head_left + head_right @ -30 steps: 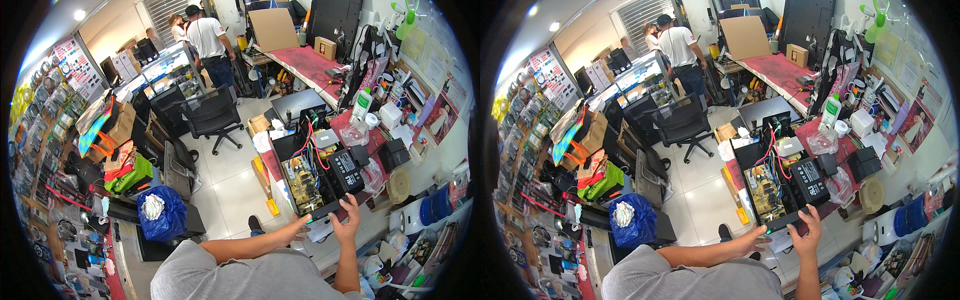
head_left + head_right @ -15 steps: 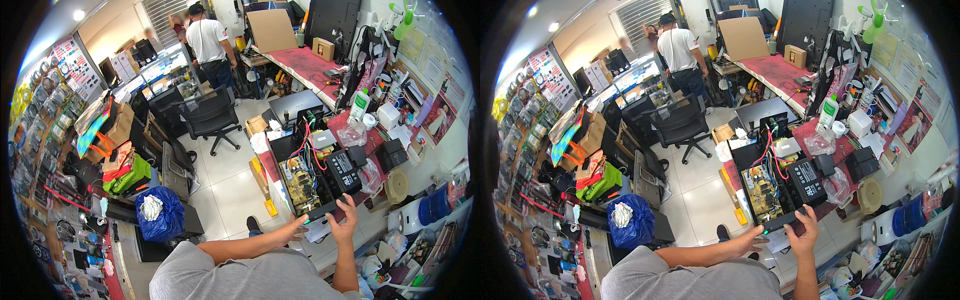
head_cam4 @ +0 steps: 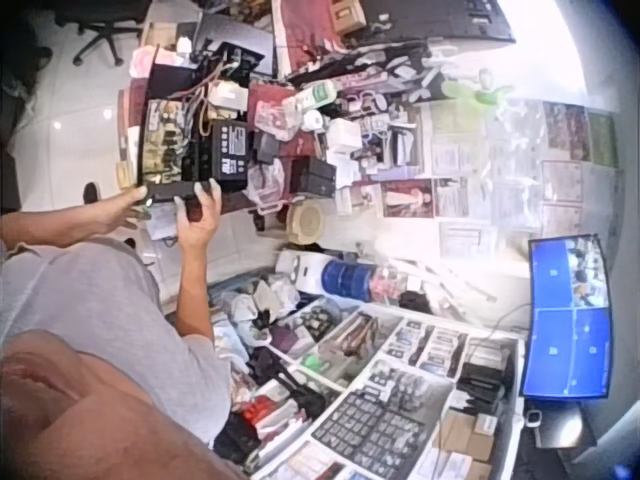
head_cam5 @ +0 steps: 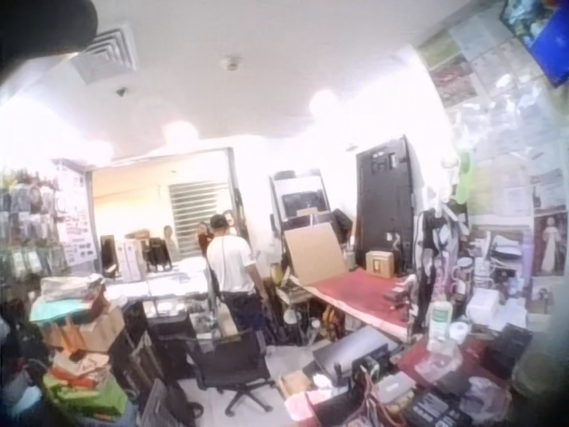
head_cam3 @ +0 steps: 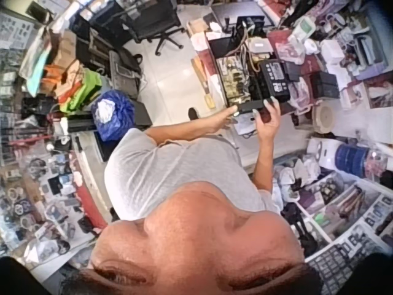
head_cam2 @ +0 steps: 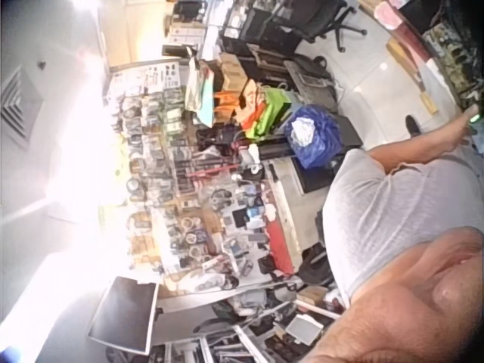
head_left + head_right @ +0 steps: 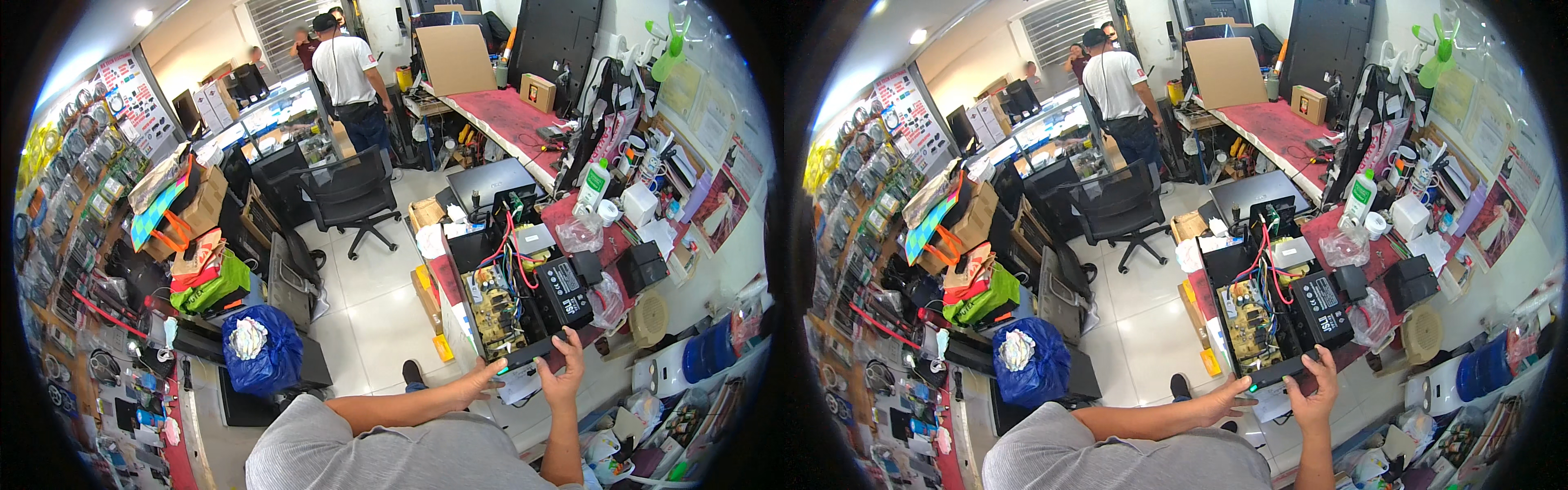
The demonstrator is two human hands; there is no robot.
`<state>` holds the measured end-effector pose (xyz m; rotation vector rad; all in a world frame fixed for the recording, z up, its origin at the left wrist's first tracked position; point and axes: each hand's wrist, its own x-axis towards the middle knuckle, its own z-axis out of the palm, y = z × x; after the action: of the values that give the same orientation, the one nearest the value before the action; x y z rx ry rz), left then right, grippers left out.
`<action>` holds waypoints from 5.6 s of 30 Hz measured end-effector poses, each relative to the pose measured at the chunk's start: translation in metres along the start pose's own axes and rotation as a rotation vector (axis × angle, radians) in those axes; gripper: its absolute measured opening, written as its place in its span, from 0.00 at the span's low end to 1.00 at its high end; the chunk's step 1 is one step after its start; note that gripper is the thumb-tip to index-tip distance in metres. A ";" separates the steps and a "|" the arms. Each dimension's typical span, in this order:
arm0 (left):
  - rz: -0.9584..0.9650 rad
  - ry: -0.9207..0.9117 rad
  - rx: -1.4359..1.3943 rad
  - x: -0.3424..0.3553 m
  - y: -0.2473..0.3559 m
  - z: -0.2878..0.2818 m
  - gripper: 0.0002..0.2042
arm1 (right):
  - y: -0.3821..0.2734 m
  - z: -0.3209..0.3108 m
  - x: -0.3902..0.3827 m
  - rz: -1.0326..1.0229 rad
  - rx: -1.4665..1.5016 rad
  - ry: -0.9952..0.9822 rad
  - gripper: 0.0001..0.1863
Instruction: The person places a black battery into the chassis of an electronic device, fits a black plastic cover over internal components, and uses a screwdriver to tighten a screw inside the casing.
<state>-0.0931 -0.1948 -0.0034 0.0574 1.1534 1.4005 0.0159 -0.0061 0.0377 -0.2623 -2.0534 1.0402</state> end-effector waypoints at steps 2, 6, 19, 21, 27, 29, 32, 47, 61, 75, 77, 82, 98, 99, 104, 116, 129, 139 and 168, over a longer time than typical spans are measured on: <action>0.012 0.007 0.020 0.001 0.000 0.000 0.67 | -0.001 0.000 0.001 -0.003 0.006 -0.008 0.31; 0.028 -0.012 0.041 -0.004 0.006 0.003 0.68 | -0.003 0.000 0.002 -0.017 0.016 -0.002 0.31; 0.021 -0.006 -0.004 -0.001 0.000 0.003 0.65 | 0.000 -0.001 -0.001 0.015 0.048 -0.020 0.32; 0.021 0.002 -0.006 0.000 -0.001 0.003 0.64 | 0.001 -0.001 0.000 0.010 0.043 -0.014 0.32; 0.025 -0.010 0.007 -0.001 0.000 0.003 0.67 | 0.001 0.001 0.000 0.002 0.028 -0.002 0.32; 0.030 -0.014 0.032 -0.005 0.005 0.003 0.72 | -0.002 0.001 0.002 -0.025 -0.002 -0.012 0.32; 0.041 0.009 -0.006 -0.001 -0.002 0.002 0.64 | -0.002 0.003 0.001 -0.008 0.028 -0.004 0.32; 0.102 0.015 0.041 -0.012 0.004 0.007 0.59 | -0.012 -0.005 0.006 0.021 -0.006 -0.037 0.34; 0.064 -0.017 0.088 -0.014 0.014 0.006 0.61 | -0.009 -0.007 0.001 0.031 -0.041 -0.063 0.42; -0.021 0.013 -0.002 -0.029 0.003 -0.032 0.64 | 0.008 0.023 -0.071 0.266 0.027 -0.027 0.80; 0.014 0.070 0.038 -0.034 0.006 -0.041 0.64 | 0.014 0.023 -0.081 0.304 -0.010 -0.064 0.80; -0.008 0.369 0.263 -0.028 -0.006 -0.095 0.52 | 0.015 0.022 -0.102 0.358 -0.125 -0.183 0.70; -0.447 0.683 0.599 -0.019 -0.100 -0.443 0.45 | 0.049 0.014 -0.135 0.468 -0.589 0.056 0.40; -0.470 0.653 0.584 -0.021 -0.091 -0.456 0.45 | 0.046 0.007 -0.138 0.479 -0.639 0.007 0.40; -0.442 0.684 0.543 -0.025 -0.056 -0.528 0.45 | -0.005 -0.048 -0.107 0.762 -0.892 0.141 0.35; -0.382 0.450 0.639 0.024 0.061 -0.566 0.42 | -0.110 0.043 -0.012 0.701 -0.669 0.641 0.32; -0.367 0.380 0.783 0.087 0.107 -0.488 0.40 | -0.125 0.028 -0.077 1.255 -0.572 0.192 0.40; -0.228 0.259 0.798 0.124 0.141 -0.392 0.40 | -0.084 -0.018 -0.072 1.019 -0.659 0.367 0.35; 0.474 -0.333 0.968 0.159 0.293 -0.306 0.28 | -0.066 0.156 -0.068 1.217 -0.322 0.533 0.48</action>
<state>-0.5410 -0.1731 -0.0614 1.2646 1.4813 1.0337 -0.0439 -0.1733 -0.0045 -1.8869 -1.4425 1.0753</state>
